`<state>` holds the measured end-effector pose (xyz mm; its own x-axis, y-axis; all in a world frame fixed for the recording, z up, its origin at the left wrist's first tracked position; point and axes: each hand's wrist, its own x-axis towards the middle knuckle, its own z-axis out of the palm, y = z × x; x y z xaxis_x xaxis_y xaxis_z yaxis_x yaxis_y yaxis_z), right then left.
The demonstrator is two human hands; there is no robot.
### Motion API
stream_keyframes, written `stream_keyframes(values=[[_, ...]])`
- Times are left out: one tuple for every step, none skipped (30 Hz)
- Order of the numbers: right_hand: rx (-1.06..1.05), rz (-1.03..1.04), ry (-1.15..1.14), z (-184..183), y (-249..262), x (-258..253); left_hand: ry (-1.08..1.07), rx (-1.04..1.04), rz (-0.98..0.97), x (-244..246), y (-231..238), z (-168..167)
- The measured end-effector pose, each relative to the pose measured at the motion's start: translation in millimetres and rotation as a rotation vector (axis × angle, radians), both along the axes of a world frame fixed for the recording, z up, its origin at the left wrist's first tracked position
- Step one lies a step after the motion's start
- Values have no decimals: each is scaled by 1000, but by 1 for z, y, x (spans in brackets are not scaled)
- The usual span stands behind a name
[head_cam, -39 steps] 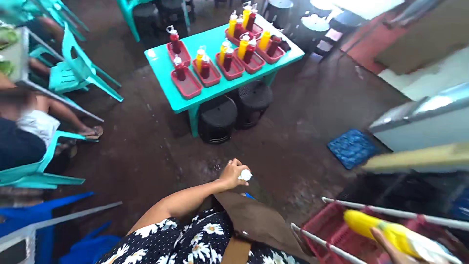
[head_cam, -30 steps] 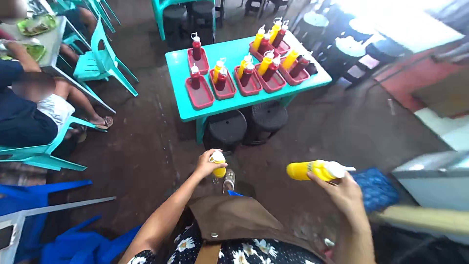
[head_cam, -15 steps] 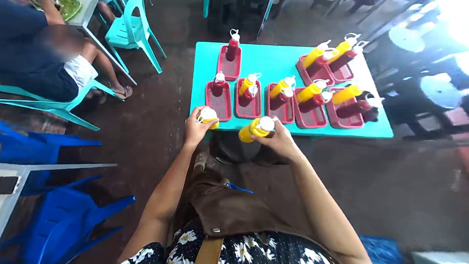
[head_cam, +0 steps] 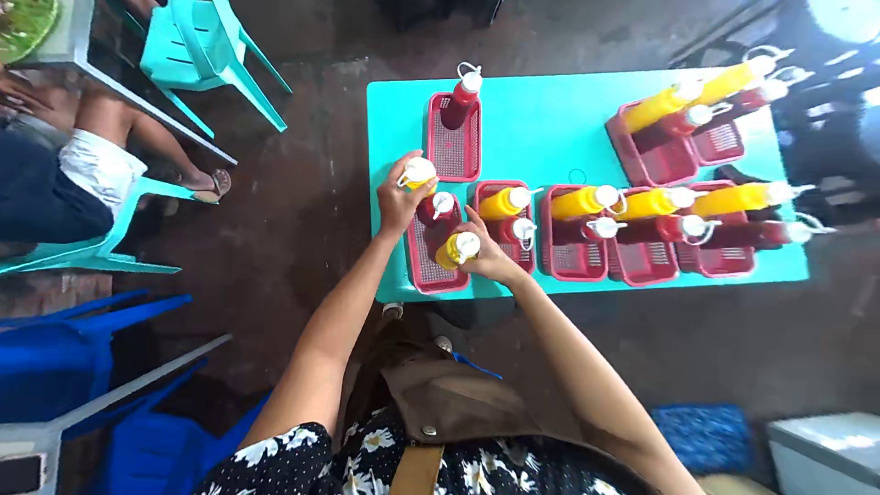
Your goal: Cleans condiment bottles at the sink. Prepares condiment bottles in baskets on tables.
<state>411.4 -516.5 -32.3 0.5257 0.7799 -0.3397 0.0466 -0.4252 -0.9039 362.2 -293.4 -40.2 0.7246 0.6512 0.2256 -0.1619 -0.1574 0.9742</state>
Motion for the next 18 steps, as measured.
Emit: stream_keyframes(values=[[8,-12,-8,-4,3,0,6,-23,-47,5,-2,-3],[27,-27,-19,-8,6,0,12,-40,-87,8,-3,-4],[51,-41,-26,-11,7,0,29,-39,-119,8,-5,-4],[70,-48,-28,-12,6,-1,59,-27,-147,6,-6,-3],[87,-50,-30,-13,5,-3,104,-11,-179,-1,-8,1],[104,-53,-30,-13,4,-6,156,4,-220,-10,-9,7],[121,-53,-19,-12,2,-11,189,16,-241,-17,-11,10],[135,-47,-4,-11,0,-15,201,30,-242,-21,-15,9],[157,-38,2,-10,-2,-20,202,54,-235,-23,-18,5],[172,-28,-2,-9,-5,-25,200,77,-236,-25,-20,0],[180,-21,-12,-8,-8,-29,196,103,-246,-27,-23,-6],[174,-26,-24,-4,-12,-31,204,122,-262,-29,-24,-11],[155,-43,-38,1,-16,-32,214,135,-276,-30,-24,-17],[118,-71,-55,10,-20,-31,214,136,-287,-30,-24,-24],[67,-111,-77,22,-23,-28,204,125,-296,-29,-23,-30],[13,-151,-114,34,-25,-23,188,106,-314,-27,-21,-35],[-38,-185,-166,47,-24,-17,171,75,-343,-25,-18,-37],[-75,-213,-226,59,-22,-9,160,40,-382,-22,-15,-37]])
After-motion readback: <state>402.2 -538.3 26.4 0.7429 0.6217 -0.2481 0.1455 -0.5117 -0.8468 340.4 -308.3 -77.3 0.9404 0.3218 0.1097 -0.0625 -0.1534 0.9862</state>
